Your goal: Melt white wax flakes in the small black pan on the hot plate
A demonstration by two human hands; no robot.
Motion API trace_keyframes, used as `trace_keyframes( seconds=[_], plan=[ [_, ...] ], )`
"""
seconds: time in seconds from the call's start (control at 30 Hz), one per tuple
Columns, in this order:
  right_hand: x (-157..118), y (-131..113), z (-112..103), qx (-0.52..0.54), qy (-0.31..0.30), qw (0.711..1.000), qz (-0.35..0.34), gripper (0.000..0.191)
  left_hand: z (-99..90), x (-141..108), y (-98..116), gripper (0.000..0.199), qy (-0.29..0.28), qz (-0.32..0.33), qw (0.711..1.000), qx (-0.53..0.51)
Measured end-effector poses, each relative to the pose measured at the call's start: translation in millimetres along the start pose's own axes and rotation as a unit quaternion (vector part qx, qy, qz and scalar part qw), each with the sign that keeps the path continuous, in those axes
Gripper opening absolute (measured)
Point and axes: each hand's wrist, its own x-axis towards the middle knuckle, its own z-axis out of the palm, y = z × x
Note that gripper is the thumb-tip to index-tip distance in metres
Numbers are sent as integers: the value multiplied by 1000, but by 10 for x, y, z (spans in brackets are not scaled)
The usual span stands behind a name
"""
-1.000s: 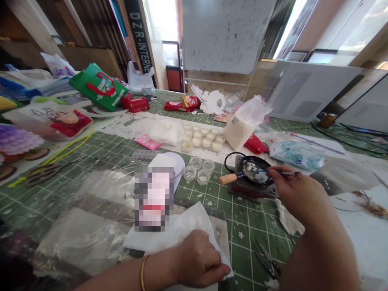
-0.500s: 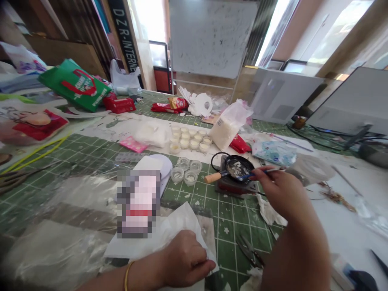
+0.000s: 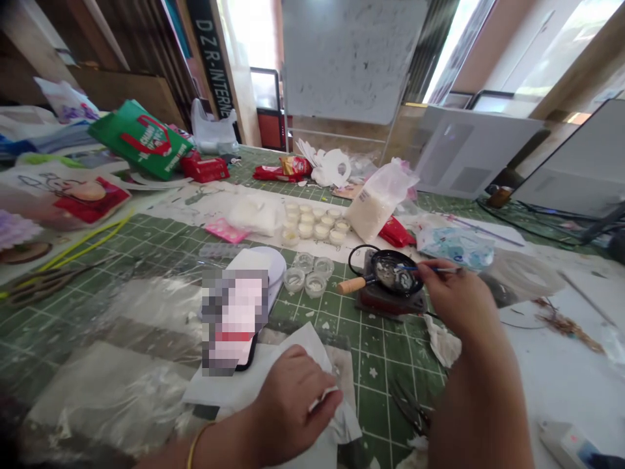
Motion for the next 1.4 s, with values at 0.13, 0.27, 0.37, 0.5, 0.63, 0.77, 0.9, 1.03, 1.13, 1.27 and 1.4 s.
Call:
trace_keyframes(
  seconds=[0.13, 0.27, 0.37, 0.5, 0.63, 0.77, 0.9, 1.03, 1.13, 1.27, 1.4],
  plan=[
    [-26, 49, -69, -20, -49, 998, 18, 41, -449, -43, -122, 58, 32, -167, 970, 173],
    [-4, 32, -37, 8, -35, 999, -29, 40, -702, -259, -421, 93, -11, -316, 887, 336],
    [-1, 20, -50, -62, -31, 997, 20, 42, -732, -327, -574, 95, -70, -384, 841, 373],
    [-58, 8, -93, -56, -63, 996, 30, 43, -678, -227, -644, 93, -117, -410, 820, 382],
    [-49, 3, -69, -60, -28, 998, -5, 45, -625, -95, -670, 92, -138, -414, 806, 400],
    [-39, 24, -107, -91, -21, 995, 32, 46, -566, -30, -702, 92, -149, -424, 789, 419],
    [-84, 5, -133, -78, -29, 996, 27, 47, -500, 2, -738, 92, -144, -438, 776, 430],
    [-109, -31, -121, -83, -31, 996, 19, 48, -471, 12, -747, 87, -131, -443, 776, 430],
    [-108, -36, -126, -97, -24, 995, 23, 51, -481, 12, -739, 86, -130, -443, 782, 419],
    [-66, -11, -94, -40, -24, 999, 2, 45, -535, 3, -750, 90, -133, -462, 794, 372],
    [-55, -13, -97, -60, -37, 997, 4, 46, -665, -28, -731, 95, -116, -488, 807, 311]
  ],
)
